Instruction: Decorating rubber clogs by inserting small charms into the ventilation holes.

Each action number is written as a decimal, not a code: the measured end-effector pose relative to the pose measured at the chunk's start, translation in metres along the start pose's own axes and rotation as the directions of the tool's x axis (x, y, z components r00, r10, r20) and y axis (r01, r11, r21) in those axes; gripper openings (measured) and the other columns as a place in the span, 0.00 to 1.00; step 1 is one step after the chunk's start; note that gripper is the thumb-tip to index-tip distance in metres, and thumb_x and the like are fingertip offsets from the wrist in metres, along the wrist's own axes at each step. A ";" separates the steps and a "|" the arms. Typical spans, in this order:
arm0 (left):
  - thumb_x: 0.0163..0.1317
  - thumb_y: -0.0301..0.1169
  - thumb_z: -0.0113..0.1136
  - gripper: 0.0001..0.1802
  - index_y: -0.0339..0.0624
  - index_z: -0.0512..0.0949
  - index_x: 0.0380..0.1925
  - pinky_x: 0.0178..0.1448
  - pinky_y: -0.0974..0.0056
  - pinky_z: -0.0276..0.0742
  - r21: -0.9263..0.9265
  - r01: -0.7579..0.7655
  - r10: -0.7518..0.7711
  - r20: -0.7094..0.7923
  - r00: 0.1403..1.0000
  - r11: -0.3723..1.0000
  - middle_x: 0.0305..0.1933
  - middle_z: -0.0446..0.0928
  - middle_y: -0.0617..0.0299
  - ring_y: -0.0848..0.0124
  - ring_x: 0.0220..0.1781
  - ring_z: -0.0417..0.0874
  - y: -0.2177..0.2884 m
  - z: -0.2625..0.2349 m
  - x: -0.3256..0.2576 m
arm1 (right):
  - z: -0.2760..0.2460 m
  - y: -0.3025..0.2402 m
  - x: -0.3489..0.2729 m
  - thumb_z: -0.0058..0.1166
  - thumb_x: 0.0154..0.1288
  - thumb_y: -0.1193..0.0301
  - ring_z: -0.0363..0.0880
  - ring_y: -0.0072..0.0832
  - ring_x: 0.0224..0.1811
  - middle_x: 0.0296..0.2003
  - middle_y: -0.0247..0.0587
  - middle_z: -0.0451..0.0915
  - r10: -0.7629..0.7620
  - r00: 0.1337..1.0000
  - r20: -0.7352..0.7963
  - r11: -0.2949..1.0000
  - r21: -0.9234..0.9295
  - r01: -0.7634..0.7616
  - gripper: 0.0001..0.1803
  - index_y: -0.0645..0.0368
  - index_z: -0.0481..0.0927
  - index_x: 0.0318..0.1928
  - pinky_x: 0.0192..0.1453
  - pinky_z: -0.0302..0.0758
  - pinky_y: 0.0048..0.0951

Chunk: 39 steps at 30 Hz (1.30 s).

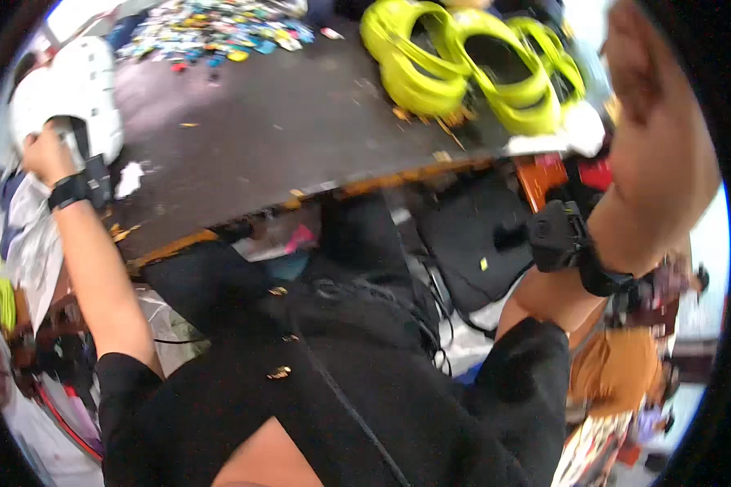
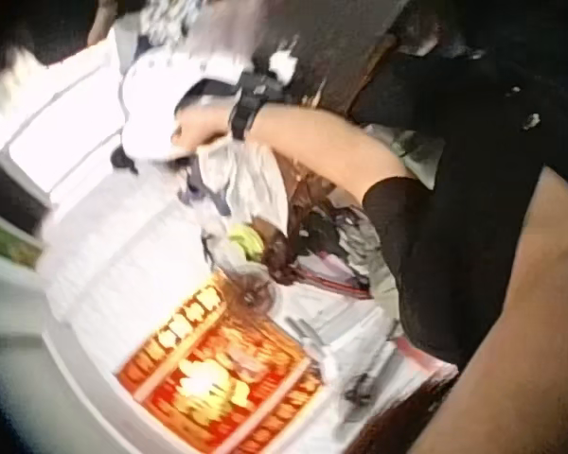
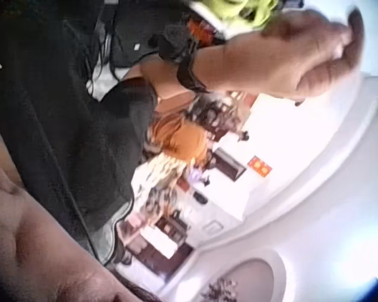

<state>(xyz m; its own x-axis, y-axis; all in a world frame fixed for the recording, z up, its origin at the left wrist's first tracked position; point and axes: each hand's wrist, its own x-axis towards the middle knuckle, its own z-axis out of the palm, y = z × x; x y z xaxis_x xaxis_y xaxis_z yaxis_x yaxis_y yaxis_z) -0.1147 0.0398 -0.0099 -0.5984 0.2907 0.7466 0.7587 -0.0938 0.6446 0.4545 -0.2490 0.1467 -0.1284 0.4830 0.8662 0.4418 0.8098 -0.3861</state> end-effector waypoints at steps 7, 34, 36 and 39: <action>0.41 0.23 0.66 0.10 0.29 0.73 0.16 0.30 0.63 0.68 -0.382 0.069 -0.098 -0.058 0.993 0.921 0.18 0.77 0.58 0.75 0.23 0.70 0.060 -0.029 -0.034 | 0.148 0.079 0.079 0.51 0.67 0.73 0.74 0.22 0.29 0.28 0.36 0.78 0.046 0.945 0.323 0.931 -0.357 0.076 0.09 0.62 0.82 0.42 0.33 0.68 0.23; 0.46 0.15 0.61 0.05 0.26 0.79 0.26 0.38 0.67 0.73 -0.510 0.175 -0.197 0.010 0.980 0.842 0.29 0.82 0.57 0.74 0.31 0.77 0.077 -0.031 -0.038 | 0.219 0.325 0.056 0.70 0.49 0.62 0.81 0.46 0.51 0.47 0.52 0.82 0.783 0.550 0.290 0.421 -0.898 -0.125 0.23 0.57 0.82 0.45 0.52 0.78 0.43; 0.46 0.15 0.61 0.05 0.26 0.79 0.26 0.38 0.67 0.73 -0.481 0.199 -0.212 0.028 0.977 0.854 0.29 0.82 0.57 0.74 0.31 0.77 0.078 -0.034 -0.039 | 0.221 0.323 0.059 0.71 0.47 0.63 0.81 0.47 0.51 0.47 0.53 0.81 0.771 0.554 0.313 0.431 -0.898 -0.093 0.25 0.61 0.80 0.44 0.52 0.79 0.43; 0.47 0.15 0.62 0.05 0.26 0.79 0.27 0.39 0.67 0.73 -0.495 0.178 -0.197 0.015 0.980 0.850 0.29 0.82 0.57 0.74 0.31 0.78 0.081 -0.033 -0.040 | 0.218 0.328 0.061 0.73 0.46 0.66 0.81 0.46 0.51 0.46 0.53 0.82 0.810 0.512 0.287 0.417 -0.895 -0.158 0.26 0.61 0.79 0.46 0.50 0.79 0.43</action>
<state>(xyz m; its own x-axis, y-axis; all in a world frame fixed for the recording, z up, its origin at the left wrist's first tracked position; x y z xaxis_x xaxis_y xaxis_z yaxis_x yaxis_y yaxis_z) -0.0378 -0.0103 0.0183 -0.7319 0.3182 0.6026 0.4108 -0.4996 0.7627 0.3974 0.1186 0.0039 0.0371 0.9985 0.0396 0.9992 -0.0366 -0.0142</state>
